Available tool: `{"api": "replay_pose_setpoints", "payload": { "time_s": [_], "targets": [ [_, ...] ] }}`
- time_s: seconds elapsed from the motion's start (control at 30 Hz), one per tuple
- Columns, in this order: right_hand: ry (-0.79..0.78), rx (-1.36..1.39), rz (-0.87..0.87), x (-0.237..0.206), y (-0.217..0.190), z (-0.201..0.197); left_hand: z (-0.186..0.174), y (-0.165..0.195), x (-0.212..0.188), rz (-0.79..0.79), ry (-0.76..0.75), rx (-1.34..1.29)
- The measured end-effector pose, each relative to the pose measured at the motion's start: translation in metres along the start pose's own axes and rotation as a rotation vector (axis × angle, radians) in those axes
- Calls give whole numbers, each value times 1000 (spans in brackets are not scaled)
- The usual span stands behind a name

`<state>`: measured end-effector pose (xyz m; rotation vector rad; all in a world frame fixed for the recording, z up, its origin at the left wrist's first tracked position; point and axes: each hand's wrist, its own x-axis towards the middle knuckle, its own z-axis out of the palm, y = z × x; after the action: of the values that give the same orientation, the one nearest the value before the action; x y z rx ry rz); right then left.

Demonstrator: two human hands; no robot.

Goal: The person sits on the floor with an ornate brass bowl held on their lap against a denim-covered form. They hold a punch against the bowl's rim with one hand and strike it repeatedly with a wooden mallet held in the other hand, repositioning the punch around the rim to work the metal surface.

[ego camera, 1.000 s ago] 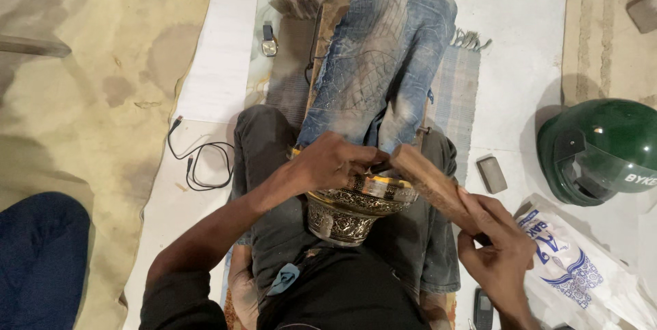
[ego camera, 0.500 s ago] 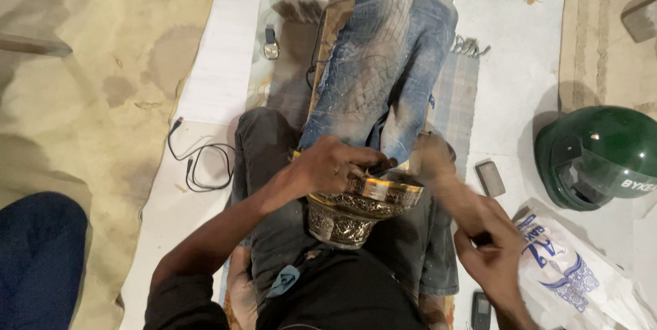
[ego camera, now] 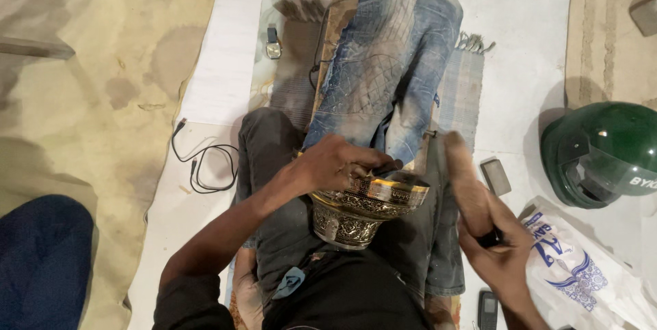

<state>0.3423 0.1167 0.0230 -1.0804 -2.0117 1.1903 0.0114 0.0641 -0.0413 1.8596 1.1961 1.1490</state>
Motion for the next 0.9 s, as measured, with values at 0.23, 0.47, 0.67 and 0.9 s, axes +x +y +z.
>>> {"api": "replay_pose_setpoints", "payload": {
  "time_s": [0.23, 0.47, 0.67, 0.9],
  "targets": [
    [-25, -169, 61, 2, -6, 1, 5, -6, -10, -58, 50, -27],
    [-70, -36, -115, 1, 9, 0, 3, -8, -9, -39, -3, 64],
    [-83, -36, 0, 5, 15, -6, -5, -1, -8, -98, -34, 130],
    [-32, -180, -107, 8, 1, -5, -6, 4, -11, -15, 81, 6]
  ]
}}
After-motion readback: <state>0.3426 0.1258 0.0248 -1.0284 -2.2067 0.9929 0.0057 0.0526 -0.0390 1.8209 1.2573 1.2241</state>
